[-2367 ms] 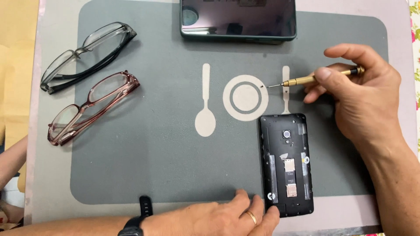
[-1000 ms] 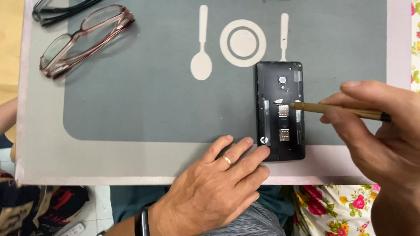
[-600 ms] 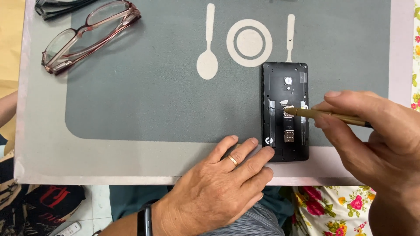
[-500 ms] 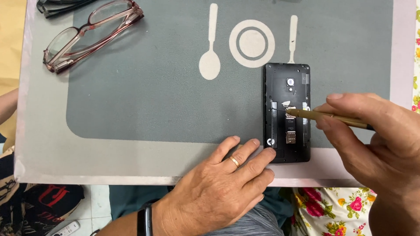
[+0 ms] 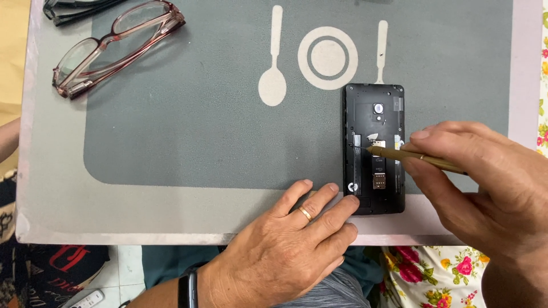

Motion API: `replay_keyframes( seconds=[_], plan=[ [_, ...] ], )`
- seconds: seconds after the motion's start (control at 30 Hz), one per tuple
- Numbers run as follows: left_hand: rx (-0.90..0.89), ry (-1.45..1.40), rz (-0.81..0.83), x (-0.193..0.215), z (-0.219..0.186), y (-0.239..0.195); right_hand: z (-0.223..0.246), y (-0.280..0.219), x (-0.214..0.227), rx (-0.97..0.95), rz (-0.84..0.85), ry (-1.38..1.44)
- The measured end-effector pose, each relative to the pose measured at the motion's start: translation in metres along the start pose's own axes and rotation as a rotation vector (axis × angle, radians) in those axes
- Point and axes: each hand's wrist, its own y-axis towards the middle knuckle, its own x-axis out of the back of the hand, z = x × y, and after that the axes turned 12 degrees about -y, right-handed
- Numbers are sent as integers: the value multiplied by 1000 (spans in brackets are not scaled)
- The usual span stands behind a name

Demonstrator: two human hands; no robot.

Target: The person uses a small screwdriver to unscrew and remove components from the back of a disassembled smartphone. They work on a grey mat on a small table, handling the phone and the tool with both hands.

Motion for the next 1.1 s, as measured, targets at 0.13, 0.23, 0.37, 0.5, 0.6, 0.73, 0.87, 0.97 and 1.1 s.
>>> replay_keyframes(
  seconds=[0.13, 0.23, 0.37, 0.5, 0.6, 0.73, 0.87, 0.97, 1.1],
  plan=[
    [0, -8, 1, 0, 0, 0, -2, -1, 0, 43, -7, -16],
    [0, -10, 5, -1, 0, 0, 1, -2, -2, 9, -26, -1],
    [0, 19, -1, -2, 0, -1, -4, -15, -10, -178, -80, 143],
    [-1, 15, 2, -2, -1, -1, -8, -16, -15, -360, -93, 257],
    [-4, 36, 12, -1, 0, -1, -4, -11, -23, -543, -150, 355],
    [-1, 27, -4, -1, -1, -1, -6, -12, -27, -578, -186, 313],
    [-2, 6, 10, 0, 0, 0, -5, -11, -24, -665, -158, 261],
    [-3, 13, 6, 0, -1, 1, -5, -10, -23, -664, -150, 242],
    [-2, 7, -11, 0, -1, 1, -6, -9, -26, -695, -160, 265]
  ],
)
